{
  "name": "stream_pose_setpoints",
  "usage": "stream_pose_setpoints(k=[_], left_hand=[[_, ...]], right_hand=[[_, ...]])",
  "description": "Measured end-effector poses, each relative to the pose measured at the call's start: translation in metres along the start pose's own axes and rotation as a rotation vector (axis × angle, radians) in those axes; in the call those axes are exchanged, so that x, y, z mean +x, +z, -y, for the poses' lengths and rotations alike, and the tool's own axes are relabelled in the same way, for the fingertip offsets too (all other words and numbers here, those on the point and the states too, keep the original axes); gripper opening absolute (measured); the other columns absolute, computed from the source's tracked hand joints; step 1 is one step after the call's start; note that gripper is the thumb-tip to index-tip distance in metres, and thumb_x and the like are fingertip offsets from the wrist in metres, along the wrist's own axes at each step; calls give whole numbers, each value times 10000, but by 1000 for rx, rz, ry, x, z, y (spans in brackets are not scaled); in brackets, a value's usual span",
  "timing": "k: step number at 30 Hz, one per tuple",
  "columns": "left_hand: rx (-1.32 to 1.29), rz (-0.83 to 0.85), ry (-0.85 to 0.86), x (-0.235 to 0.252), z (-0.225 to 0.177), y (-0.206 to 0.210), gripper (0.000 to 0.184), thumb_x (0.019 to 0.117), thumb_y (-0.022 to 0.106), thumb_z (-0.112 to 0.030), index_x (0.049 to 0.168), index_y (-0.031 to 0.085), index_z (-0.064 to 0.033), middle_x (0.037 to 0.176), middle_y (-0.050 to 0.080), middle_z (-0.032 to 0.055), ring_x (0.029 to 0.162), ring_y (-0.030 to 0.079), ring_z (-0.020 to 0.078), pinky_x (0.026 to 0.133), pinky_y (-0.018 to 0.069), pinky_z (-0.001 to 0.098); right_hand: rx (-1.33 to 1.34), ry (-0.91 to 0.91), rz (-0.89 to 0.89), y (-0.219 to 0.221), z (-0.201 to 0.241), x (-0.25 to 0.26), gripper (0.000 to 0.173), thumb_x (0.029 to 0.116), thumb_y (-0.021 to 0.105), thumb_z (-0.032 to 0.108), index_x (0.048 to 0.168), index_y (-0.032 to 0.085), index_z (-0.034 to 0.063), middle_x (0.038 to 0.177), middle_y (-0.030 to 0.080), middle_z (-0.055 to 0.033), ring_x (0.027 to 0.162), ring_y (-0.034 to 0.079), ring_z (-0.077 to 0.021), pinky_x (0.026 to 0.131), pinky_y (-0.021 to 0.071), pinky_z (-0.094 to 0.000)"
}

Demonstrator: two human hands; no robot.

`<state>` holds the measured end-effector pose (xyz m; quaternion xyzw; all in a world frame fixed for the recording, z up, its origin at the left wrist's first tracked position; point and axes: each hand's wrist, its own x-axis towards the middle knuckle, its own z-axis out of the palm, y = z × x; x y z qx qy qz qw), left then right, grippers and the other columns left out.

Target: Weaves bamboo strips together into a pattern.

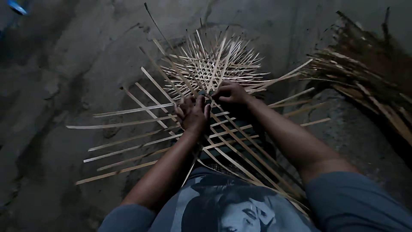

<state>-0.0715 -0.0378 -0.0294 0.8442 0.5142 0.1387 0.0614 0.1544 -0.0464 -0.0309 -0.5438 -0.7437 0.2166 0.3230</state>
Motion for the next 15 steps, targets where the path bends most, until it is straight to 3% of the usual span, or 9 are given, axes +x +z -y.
stream_pose_setpoints(k=[8, 11, 13, 15], left_hand=[[28, -12, 13, -2, 2, 4, 452, 1037, 441, -552, 1405, 560, -319, 1441, 510, 155, 1395, 399, 421, 1126, 221, 718], [-18, 44, 13, -1, 1, -9, 448, 1024, 482, -562, 1390, 580, -324, 1452, 510, 153, 1401, 390, 433, 1105, 231, 738], [-34, 73, 43, 9, 5, -20, 378, 986, 571, -559, 1267, 660, -323, 1375, 558, 145, 1358, 425, 437, 1025, 304, 740], [-54, 120, 63, 30, 8, -33, 297, 964, 640, -510, 1151, 743, -303, 1324, 594, 146, 1316, 458, 433, 975, 352, 720]], right_hand=[[-33, 38, 2, 2, 10, -1, 154, 948, 703, 196, 1026, 762, 77, 1077, 685, -85, 985, 665, -192, 908, 568, -404], [-100, 57, 39, 1, -2, 12, 261, 961, 700, 330, 980, 772, 80, 1015, 713, -96, 1005, 680, -248, 952, 535, -513], [-171, 245, 125, -2, -1, 32, 337, 919, 720, 454, 962, 779, 125, 984, 742, -86, 980, 704, -282, 910, 535, -613], [-198, 475, 250, -7, 10, 58, 380, 859, 790, 466, 973, 777, 104, 960, 739, -145, 961, 699, -364, 853, 521, -688]])
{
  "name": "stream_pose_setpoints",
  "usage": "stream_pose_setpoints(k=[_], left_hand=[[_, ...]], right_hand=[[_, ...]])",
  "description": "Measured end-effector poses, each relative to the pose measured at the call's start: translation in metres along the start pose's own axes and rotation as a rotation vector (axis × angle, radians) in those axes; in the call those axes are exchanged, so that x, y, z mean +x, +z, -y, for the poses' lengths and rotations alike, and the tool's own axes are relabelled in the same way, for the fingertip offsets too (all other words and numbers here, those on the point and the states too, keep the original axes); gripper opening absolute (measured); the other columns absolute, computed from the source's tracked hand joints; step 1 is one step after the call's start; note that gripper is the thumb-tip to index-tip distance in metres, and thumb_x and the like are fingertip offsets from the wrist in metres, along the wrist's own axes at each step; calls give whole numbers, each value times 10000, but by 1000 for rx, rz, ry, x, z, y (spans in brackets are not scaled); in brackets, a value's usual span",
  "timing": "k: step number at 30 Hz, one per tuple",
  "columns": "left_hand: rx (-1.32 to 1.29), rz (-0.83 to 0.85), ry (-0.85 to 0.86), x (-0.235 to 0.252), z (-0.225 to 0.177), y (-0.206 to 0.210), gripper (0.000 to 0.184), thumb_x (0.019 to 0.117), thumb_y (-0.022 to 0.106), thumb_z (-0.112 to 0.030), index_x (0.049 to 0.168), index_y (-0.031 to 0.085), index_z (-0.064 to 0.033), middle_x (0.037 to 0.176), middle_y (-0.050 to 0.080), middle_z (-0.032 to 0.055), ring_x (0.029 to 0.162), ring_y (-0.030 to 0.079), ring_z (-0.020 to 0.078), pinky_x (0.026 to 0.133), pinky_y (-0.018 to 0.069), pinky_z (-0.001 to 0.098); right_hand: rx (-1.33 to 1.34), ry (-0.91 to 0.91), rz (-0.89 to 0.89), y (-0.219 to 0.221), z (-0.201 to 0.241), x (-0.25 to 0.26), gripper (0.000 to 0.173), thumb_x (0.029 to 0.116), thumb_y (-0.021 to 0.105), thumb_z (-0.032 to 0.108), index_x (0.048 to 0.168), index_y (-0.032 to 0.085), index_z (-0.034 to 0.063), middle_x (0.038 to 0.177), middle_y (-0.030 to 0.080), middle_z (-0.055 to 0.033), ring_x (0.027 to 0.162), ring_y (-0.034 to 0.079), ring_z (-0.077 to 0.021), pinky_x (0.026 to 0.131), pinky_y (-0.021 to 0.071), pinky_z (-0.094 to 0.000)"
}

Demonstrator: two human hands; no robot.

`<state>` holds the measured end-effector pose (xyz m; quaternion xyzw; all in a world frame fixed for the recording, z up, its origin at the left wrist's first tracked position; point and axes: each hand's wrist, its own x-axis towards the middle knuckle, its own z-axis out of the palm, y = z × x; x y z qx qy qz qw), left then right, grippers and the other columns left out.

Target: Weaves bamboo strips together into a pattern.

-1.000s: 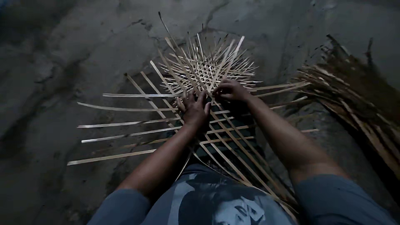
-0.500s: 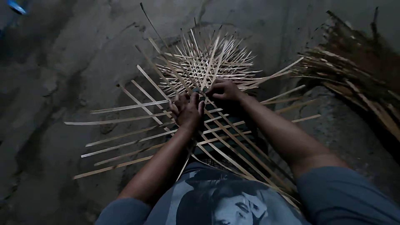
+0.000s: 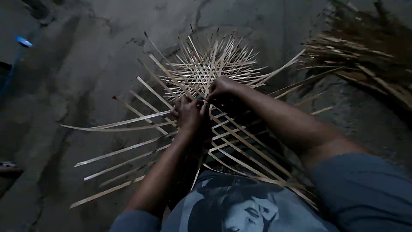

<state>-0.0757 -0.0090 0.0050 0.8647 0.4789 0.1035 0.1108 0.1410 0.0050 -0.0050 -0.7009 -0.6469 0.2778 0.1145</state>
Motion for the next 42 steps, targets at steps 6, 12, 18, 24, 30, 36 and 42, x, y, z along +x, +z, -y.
stream_pose_setpoints(k=[6, 12, 18, 24, 30, 36, 42], left_hand=[[-1005, 7, -197, 60, 8, -4, 326, 1008, 568, -108, 1313, 524, 0, 1098, 650, 146, 794, 677, 177, 716, 593, 343], [-661, 373, -172, 81, 19, 25, 374, 1063, 497, -175, 1406, 569, -43, 1218, 684, 205, 1075, 682, 312, 958, 531, 525], [-1180, 358, 8, 73, 32, 35, 276, 1068, 537, -215, 1273, 626, -53, 1073, 687, 49, 892, 648, 91, 812, 562, 310], [-1235, 263, -8, 66, 38, -8, 322, 1073, 526, -198, 1349, 629, -69, 1226, 681, 82, 973, 684, 133, 851, 583, 314], [-1309, 533, 35, 31, 57, -90, 338, 1097, 425, -212, 1369, 595, -105, 1173, 676, 70, 866, 681, 126, 743, 586, 271], [-555, 1214, 63, 8, 44, -108, 449, 1103, 433, -380, 1201, 634, 10, 980, 701, 111, 855, 692, 182, 810, 586, 377], [-850, 429, 50, 94, 21, -120, 504, 1112, 386, -417, 1484, 484, -92, 1269, 631, 150, 1050, 614, 213, 909, 502, 417]], right_hand=[[104, 57, 140, 3, 31, 28, 258, 984, 636, 126, 1216, 713, 41, 1188, 691, -214, 1127, 652, -382, 988, 481, -629], [761, 33, -60, 19, -4, -10, 413, 847, 751, -43, 1233, 614, 8, 1111, 672, -127, 985, 657, -177, 899, 555, -388], [543, 128, -114, 25, -2, 3, 355, 907, 737, 122, 1243, 672, 27, 1138, 691, -195, 1047, 667, -322, 952, 525, -566], [279, 134, 101, 3, 13, 30, 294, 903, 757, 173, 1159, 723, 33, 1067, 718, -190, 977, 690, -348, 913, 532, -611], [397, 228, 202, -57, 36, 19, 311, 1029, 623, 325, 1179, 697, 63, 1005, 722, -93, 835, 689, -176, 792, 580, -417], [466, 141, -117, -175, 34, -10, 280, 1034, 606, 278, 1175, 709, 60, 892, 738, -31, 643, 629, -58, 590, 527, -244], [580, 30, -607, -281, 54, -97, 314, 1060, 576, 274, 1270, 662, 58, 973, 749, -27, 699, 683, -70, 619, 574, -239]])
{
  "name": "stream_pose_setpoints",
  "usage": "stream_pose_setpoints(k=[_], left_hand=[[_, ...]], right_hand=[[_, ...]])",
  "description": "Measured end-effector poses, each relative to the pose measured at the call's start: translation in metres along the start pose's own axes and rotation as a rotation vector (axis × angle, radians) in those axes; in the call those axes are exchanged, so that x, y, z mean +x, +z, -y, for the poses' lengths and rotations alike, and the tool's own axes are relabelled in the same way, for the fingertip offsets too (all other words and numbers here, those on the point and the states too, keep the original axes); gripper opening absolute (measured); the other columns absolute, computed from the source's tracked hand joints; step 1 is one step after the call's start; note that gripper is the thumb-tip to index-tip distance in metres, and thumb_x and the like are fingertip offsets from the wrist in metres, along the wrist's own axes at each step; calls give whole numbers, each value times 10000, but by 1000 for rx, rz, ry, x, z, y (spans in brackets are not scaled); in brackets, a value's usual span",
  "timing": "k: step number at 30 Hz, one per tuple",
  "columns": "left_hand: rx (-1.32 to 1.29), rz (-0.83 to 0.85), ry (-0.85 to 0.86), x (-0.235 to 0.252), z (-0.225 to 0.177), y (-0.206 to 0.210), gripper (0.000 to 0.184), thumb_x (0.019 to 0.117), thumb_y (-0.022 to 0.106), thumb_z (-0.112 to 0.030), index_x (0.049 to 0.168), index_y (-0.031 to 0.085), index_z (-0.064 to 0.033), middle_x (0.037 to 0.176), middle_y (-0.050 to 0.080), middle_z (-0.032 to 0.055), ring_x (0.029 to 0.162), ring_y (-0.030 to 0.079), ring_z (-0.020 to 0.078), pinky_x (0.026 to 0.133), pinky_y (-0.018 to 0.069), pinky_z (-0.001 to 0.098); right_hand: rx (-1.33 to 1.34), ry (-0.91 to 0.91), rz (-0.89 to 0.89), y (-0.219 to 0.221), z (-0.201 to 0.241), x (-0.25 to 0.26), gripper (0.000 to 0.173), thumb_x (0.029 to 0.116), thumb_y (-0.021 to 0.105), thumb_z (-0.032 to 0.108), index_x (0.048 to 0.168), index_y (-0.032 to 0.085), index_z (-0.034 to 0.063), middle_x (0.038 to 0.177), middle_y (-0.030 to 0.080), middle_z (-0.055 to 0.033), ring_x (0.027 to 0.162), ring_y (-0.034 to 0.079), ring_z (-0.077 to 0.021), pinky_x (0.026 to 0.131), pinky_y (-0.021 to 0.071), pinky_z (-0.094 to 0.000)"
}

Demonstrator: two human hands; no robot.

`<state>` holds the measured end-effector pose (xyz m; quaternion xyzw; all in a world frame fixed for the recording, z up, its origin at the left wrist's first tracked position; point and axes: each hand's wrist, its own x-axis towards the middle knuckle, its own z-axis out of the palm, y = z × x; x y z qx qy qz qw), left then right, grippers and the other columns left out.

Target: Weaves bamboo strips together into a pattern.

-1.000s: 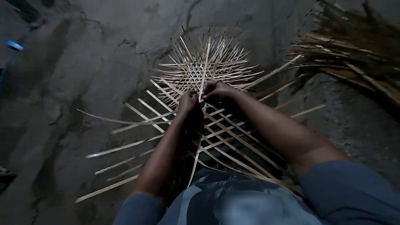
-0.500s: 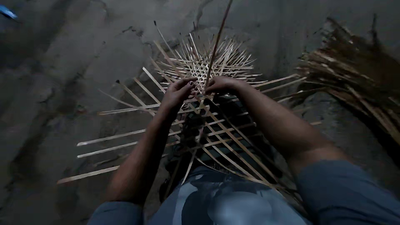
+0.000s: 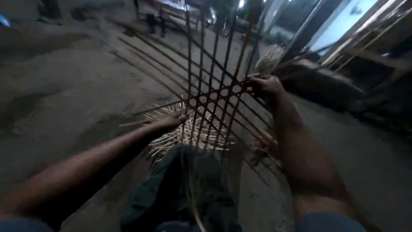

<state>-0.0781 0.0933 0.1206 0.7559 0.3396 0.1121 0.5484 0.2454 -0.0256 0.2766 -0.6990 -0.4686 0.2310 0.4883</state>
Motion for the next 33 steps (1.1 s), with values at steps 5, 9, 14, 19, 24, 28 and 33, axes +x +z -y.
stream_pose_setpoints(k=[5, 9, 14, 19, 24, 28, 33], left_hand=[[-620, -94, 296, 48, -77, -38, 408, 1082, 495, -356, 1397, 579, -111, 1194, 711, 78, 1028, 705, 193, 862, 583, 349], [-588, -96, 389, 43, -128, -46, 330, 1066, 550, -255, 1340, 621, -85, 1139, 736, 85, 983, 731, 196, 835, 606, 337], [-609, -128, 146, 27, -114, -31, 227, 997, 622, -114, 1184, 656, 11, 933, 731, 111, 768, 718, 174, 688, 605, 297], [-565, -10, -241, -17, 38, 18, 275, 1011, 576, -131, 1251, 600, 2, 1032, 706, 127, 826, 708, 192, 717, 600, 321], [-299, 110, -520, -91, 116, 40, 335, 1088, 478, -308, 1281, 593, -60, 1029, 706, 63, 785, 668, 110, 692, 556, 276], [477, 243, -443, -95, 65, 0, 390, 1076, 530, -343, 1177, 670, 7, 1048, 713, 175, 917, 705, 284, 861, 565, 512], [939, 188, 281, -65, 17, 30, 256, 1006, 638, -355, 1154, 738, -172, 1075, 733, 111, 1003, 703, 335, 873, 532, 641]], right_hand=[[120, -47, -304, -42, 14, -41, 296, 1030, 629, 243, 1230, 673, 30, 1015, 731, -68, 816, 710, -130, 739, 614, -303], [135, -21, -376, -60, 6, -57, 267, 1021, 639, 227, 1161, 721, 16, 995, 750, -92, 847, 736, -163, 796, 627, -331], [105, 170, -252, -52, -12, -77, 201, 1022, 617, 179, 1080, 689, 0, 906, 741, -57, 767, 710, -117, 718, 603, -279], [153, 529, -20, 31, -132, -138, 215, 1006, 603, 154, 1111, 664, -24, 914, 735, -89, 746, 707, -154, 682, 601, -318], [245, 635, -10, 112, -221, -228, 282, 1061, 569, 179, 1225, 631, -41, 997, 733, -108, 846, 728, -150, 782, 613, -314], [273, 512, -62, 120, -229, -240, 271, 1049, 595, 190, 1212, 656, -18, 999, 744, -104, 869, 740, -170, 793, 630, -339], [277, 487, -54, 135, -217, -233, 291, 1021, 650, 188, 1233, 661, -11, 1024, 749, -137, 871, 758, -211, 790, 648, -367]])
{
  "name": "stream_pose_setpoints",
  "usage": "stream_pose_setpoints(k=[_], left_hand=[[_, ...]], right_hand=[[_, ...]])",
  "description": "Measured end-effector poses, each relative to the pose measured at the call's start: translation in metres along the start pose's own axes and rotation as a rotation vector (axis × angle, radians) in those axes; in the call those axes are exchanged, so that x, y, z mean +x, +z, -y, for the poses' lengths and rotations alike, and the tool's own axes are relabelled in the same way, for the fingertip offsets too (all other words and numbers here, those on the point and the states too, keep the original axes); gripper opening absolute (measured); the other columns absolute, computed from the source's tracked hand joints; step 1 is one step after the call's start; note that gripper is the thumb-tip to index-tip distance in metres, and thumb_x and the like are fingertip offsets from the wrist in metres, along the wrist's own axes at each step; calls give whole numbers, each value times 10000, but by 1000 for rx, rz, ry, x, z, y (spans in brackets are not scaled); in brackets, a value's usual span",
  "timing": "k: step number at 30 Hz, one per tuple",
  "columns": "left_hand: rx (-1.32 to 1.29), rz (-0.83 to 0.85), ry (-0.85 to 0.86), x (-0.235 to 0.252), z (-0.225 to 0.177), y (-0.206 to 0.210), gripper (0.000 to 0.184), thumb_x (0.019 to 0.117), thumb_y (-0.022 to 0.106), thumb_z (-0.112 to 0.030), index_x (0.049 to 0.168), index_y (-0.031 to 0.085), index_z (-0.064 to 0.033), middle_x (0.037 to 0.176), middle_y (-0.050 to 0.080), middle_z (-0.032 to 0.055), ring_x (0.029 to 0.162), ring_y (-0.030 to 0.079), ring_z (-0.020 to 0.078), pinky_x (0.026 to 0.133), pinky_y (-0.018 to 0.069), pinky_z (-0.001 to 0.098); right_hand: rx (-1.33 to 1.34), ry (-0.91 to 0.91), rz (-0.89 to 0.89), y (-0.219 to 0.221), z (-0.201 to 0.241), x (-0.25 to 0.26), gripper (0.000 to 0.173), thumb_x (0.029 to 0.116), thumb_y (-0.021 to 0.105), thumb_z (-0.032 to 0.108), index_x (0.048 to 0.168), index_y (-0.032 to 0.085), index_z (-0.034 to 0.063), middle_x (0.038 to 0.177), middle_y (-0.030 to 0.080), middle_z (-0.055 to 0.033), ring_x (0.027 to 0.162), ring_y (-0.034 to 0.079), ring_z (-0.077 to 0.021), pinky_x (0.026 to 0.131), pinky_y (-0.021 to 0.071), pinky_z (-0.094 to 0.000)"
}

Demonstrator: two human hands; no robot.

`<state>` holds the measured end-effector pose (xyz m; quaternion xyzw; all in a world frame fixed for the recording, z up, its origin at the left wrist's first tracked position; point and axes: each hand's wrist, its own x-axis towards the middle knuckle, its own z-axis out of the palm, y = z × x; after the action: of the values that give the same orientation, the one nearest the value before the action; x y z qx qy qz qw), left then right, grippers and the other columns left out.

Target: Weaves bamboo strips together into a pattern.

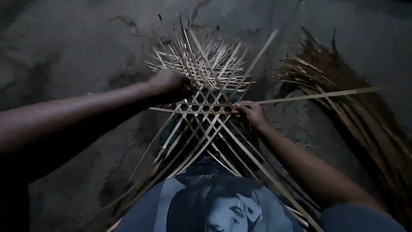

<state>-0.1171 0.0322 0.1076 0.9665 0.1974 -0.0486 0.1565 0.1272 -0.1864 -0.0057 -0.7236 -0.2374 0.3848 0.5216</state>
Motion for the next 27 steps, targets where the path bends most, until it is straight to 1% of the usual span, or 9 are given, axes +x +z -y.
stream_pose_setpoints(k=[2, 3, 6, 9, 12, 15, 20, 22, 27], left_hand=[[4, -35, 188, 25, -17, 54, 463, 1005, 613, -433, 1434, 584, -262, 1455, 574, 89, 1337, 547, 328, 1079, 443, 610], [49, -45, 236, 34, -21, 89, 568, 1019, 514, -554, 1533, 473, -314, 1595, 440, 61, 1483, 389, 314, 1183, 323, 606], [81, -29, 205, 35, -36, 157, 724, 1014, 254, -694, 1651, 178, -359, 1736, 101, -4, 1599, 50, 236, 1250, 54, 625], [57, -38, 185, 31, -40, 159, 715, 1018, 205, -697, 1648, 191, -360, 1733, 120, -11, 1598, 44, 213, 1254, 34, 608], [37, 19, 180, 32, -46, 151, 704, 1024, 224, -680, 1650, 178, -361, 1735, 107, -8, 1599, 27, 221, 1241, -7, 639], [53, 9, 241, 39, -51, 149, 706, 1020, 200, -685, 1648, 187, -362, 1733, 117, -26, 1599, 37, 207, 1244, -8, 635], [63, -44, 284, 42, -53, 156, 697, 1027, 183, -676, 1647, 194, -359, 1732, 125, -7, 1598, 48, 218, 1251, -1, 621], [26, -94, 269, 42, -48, 160, 723, 1022, 209, -688, 1651, 196, -332, 1732, 124, -21, 1598, 49, 201, 1262, 25, 597], [-65, -327, 177, 41, -31, 168, 940, 961, 384, -740, 1632, 250, -96, 1709, 187, 122, 1591, 80, 320, 1259, 80, 611]], right_hand=[[-17, -13, 21, 5, 1, 3, 285, 1020, 651, 191, 1226, 668, -6, 1019, 744, -133, 854, 751, -201, 779, 647, -367], [-24, -15, 26, 6, 0, 3, 286, 1024, 647, 202, 1218, 675, -6, 1014, 746, -130, 850, 751, -196, 784, 646, -369], [-71, -18, 53, -1, -3, -6, 325, 1049, 605, 278, 1193, 687, -1, 1034, 757, -98, 907, 744, -166, 852, 622, -355], [-126, -82, 84, -14, 5, -31, 335, 1074, 554, 234, 1259, 658, -26, 1137, 742, -121, 1012, 736, -171, 919, 608, -340], [-408, -245, 57, -25, 26, -49, 340, 1081, 532, 301, 1043, 736, 32, 961, 766, -52, 858, 745, -128, 830, 635, -348], [-538, -416, 66, -19, 51, -47, 354, 1094, 487, 331, 1024, 731, 84, 908, 757, 4, 799, 736, -93, 775, 645, -342], [-229, -317, -186, 11, 3, -3, 392, 1131, 333, 353, 1170, 592, 62, 971, 677, -54, 798, 680, -129, 715, 601, -341], [-268, -393, -291, 21, -27, 11, 350, 1125, 371, 272, 1195, 610, 26, 1061, 677, -87, 892, 687, -140, 795, 606, -348], [-97, -324, -387, 32, -24, 22, 344, 1096, 478, 271, 1372, 490, 65, 1066, 672, -87, 822, 696, -152, 710, 608, -336]])
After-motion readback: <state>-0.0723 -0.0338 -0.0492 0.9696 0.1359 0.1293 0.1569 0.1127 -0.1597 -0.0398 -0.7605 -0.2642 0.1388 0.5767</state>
